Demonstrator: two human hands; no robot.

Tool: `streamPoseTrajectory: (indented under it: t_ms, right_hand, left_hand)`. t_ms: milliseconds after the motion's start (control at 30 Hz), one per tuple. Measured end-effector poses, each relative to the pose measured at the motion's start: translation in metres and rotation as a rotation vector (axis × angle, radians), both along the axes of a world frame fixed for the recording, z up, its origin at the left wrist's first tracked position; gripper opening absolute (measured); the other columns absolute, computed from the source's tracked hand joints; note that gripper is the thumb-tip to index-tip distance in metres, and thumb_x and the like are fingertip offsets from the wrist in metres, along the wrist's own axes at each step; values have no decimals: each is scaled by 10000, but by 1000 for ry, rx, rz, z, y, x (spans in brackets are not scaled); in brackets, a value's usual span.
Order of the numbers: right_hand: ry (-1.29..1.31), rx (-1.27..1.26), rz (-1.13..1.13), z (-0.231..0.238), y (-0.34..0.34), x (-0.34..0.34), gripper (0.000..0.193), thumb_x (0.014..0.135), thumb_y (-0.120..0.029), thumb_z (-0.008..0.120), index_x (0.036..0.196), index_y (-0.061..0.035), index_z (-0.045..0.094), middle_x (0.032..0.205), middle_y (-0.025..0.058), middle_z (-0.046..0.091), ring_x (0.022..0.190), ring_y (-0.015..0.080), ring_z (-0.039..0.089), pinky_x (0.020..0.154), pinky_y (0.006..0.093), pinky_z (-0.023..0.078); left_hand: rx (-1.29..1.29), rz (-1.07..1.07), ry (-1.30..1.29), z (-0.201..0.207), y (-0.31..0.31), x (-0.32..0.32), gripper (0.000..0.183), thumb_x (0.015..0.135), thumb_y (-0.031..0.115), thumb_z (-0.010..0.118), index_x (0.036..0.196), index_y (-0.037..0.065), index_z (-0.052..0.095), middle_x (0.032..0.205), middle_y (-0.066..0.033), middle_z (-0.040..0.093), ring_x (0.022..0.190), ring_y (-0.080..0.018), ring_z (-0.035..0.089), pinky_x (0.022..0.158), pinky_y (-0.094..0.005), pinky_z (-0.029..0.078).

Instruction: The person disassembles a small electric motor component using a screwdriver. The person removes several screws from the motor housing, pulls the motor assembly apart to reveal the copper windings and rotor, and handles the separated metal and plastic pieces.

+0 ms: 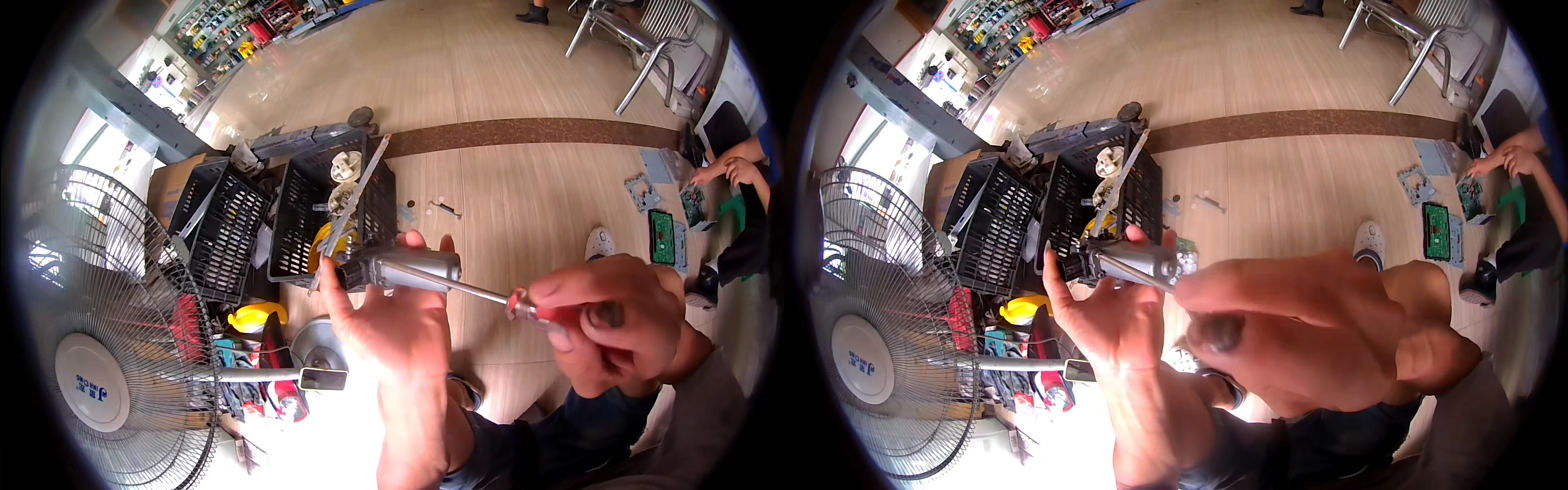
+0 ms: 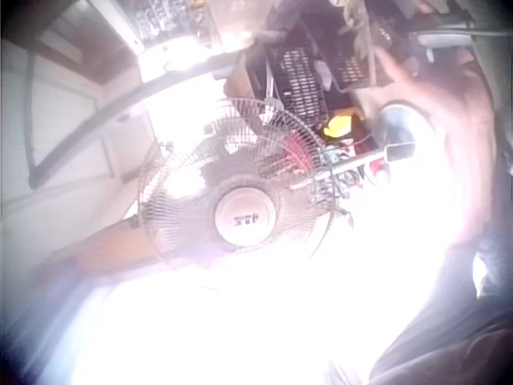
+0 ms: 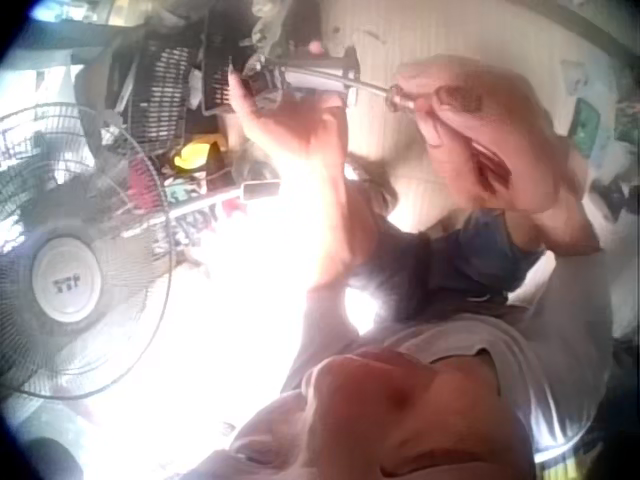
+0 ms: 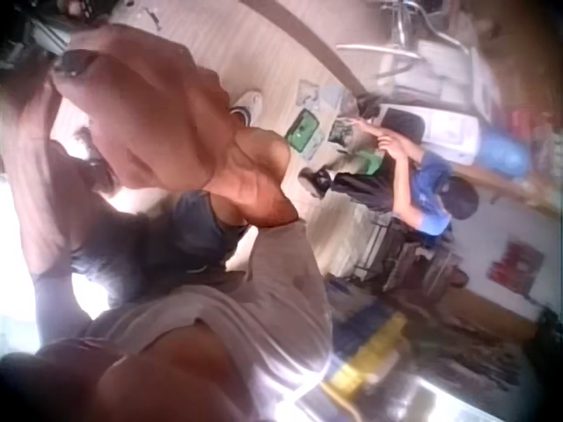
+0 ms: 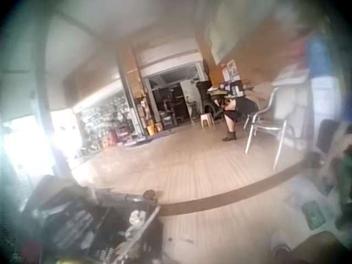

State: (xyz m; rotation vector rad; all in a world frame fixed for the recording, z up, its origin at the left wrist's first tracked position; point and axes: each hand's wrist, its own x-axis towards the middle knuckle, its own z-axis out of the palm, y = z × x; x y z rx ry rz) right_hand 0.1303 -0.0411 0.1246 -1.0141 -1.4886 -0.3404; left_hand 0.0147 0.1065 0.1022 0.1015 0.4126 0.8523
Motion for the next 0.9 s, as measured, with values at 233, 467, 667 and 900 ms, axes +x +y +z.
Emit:
streamPoseTrajectory:
  t_ms: [233, 467, 667, 900]
  right_hand:
    - [-125, -141, -69, 9, -10, 6, 291, 769, 34, 724, 1051, 47, 652, 1022, 246, 691, 565, 199, 676, 454, 247, 521]
    - [-110, 68, -55, -8, 1, 10, 249, 778, 3, 741, 1013, 36, 668, 986, 181, 708, 580, 215, 683, 474, 286, 547]
    - [-154, -58, -55, -8, -4, 10, 149, 825, 28, 687, 959, 45, 624, 911, 237, 698, 707, 246, 738, 535, 291, 598]
    - [-192, -55, -83, -2, -3, 12, 211, 791, 39, 720, 982, 47, 630, 944, 246, 691, 688, 236, 733, 521, 268, 582]
  left_hand:
    - [38, 29, 61, -1, -3, -9, 668, 903, 498, 667, 1293, -3, 459, 1061, -186, 625, 966, -300, 651, 1042, -620, 455]
    - [1, 11, 15, -5, 4, -1, 672, 871, 464, 714, 1286, -8, 478, 1095, -181, 618, 977, -304, 647, 1045, -631, 446]
    - [21, -15, 14, -10, 8, 6, 676, 849, 468, 740, 1270, 5, 486, 1115, -163, 609, 955, -300, 641, 1046, -641, 445]
    - [-44, -39, 43, -18, 8, 17, 674, 846, 487, 735, 1244, 3, 488, 1094, -150, 595, 944, -302, 630, 1037, -637, 458]
